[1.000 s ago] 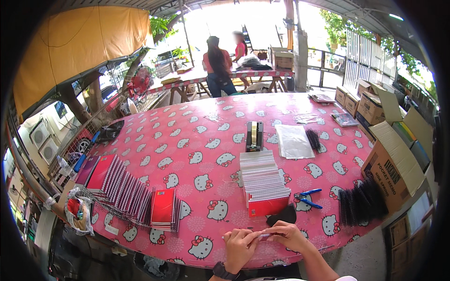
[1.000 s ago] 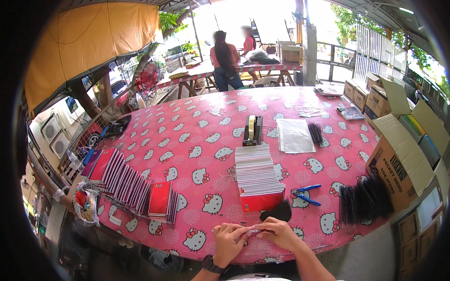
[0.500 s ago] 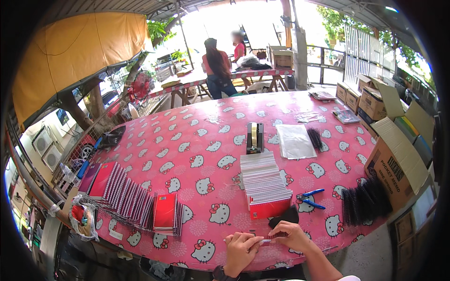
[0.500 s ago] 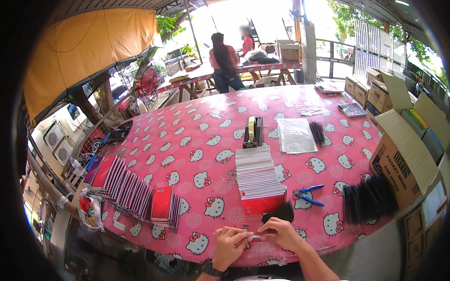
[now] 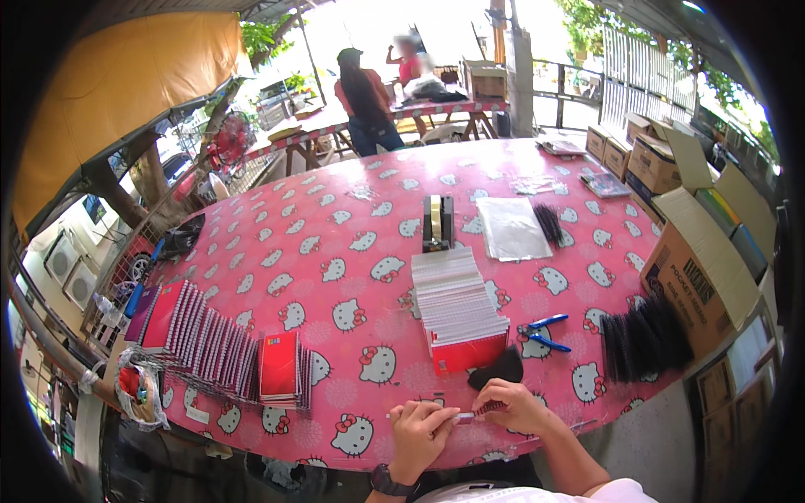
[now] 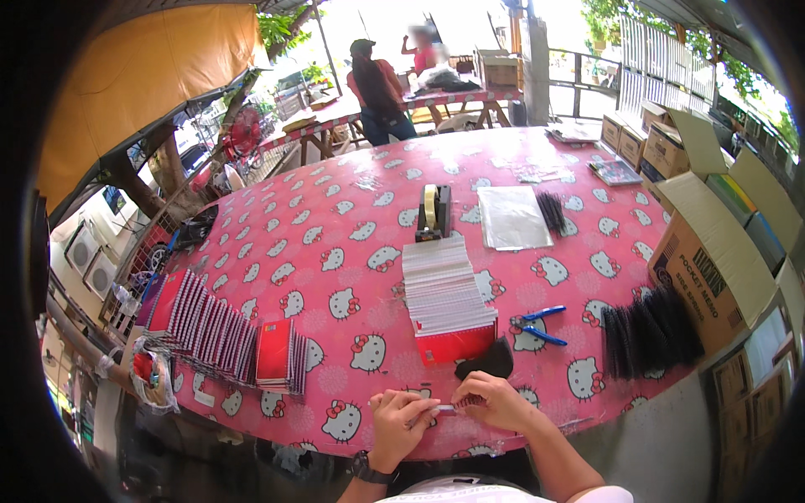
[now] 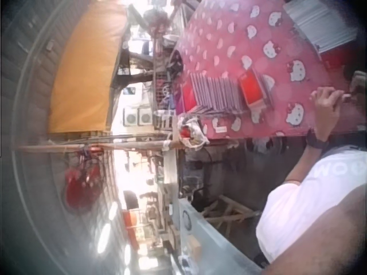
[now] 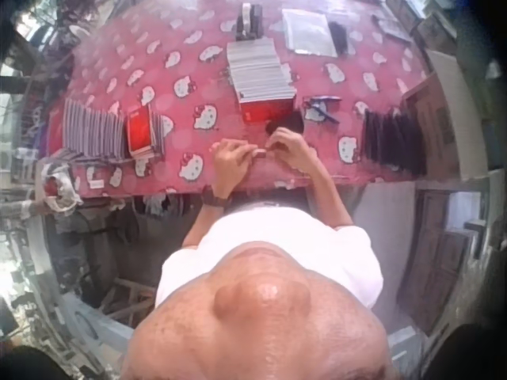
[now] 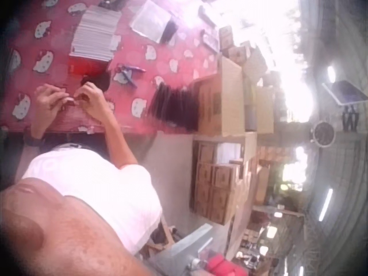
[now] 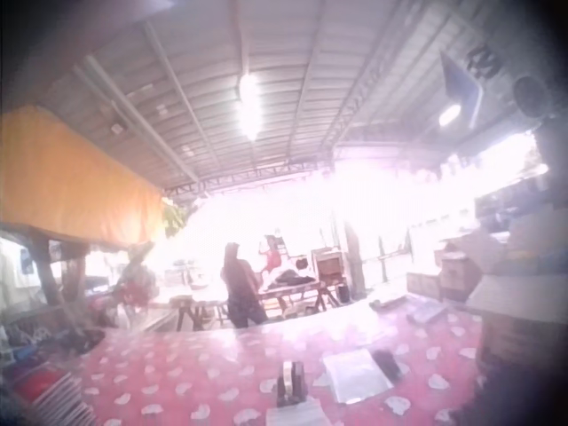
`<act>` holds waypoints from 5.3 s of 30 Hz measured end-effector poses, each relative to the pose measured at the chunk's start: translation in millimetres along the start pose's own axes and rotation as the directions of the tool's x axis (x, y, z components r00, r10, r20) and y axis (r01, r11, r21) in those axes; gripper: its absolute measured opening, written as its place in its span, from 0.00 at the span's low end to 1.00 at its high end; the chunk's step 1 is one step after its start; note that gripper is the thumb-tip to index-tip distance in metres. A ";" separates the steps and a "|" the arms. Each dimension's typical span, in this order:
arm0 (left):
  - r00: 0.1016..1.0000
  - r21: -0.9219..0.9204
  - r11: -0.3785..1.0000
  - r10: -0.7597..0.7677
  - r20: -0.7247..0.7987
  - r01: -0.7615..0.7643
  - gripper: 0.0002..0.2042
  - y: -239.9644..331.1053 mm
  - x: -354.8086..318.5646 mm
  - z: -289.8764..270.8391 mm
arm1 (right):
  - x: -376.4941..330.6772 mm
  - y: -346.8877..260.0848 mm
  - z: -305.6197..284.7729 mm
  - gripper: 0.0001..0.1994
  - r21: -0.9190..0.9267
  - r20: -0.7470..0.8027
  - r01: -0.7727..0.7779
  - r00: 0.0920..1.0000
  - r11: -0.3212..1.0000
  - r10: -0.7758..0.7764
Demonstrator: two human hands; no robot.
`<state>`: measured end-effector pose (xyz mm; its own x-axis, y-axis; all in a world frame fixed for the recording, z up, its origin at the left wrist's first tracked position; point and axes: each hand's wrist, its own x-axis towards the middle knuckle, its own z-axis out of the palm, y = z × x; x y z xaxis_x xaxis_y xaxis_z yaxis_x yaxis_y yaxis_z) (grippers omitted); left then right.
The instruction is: The person assembles small spiral-bound notebooks by inserting a black spiral binding into the punched holes of red covers and white paper stacks. They use a black handheld tool to secure the spiral and place the finished notebooks into a growing stack on the table.
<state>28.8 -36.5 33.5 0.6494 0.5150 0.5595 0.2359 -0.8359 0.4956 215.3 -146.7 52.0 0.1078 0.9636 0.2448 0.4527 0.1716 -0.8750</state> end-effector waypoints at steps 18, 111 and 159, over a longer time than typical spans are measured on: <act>0.998 0.025 1.000 0.002 0.057 -0.003 0.09 9.9 0.6 2.2 | -7.3 2.4 7.7 0.10 -0.210 0.080 0.000 0.997 0.978 0.017; 0.980 -0.002 0.991 0.132 0.149 -0.133 0.09 7.8 4.5 1.0 | -8.2 40.0 2.3 0.38 -0.458 -0.469 -0.320 0.879 0.829 0.081; 0.884 -0.214 0.934 0.343 0.316 -0.286 0.09 -32.1 63.1 26.2 | -9.5 33.3 -47.1 0.35 0.174 0.042 -0.439 0.897 0.881 0.439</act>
<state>81.1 17.8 35.5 0.8840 0.1082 0.4548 -0.1202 -0.8875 0.4448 271.1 -159.8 40.2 0.2582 0.9487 -0.1823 0.1976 -0.2365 -0.9513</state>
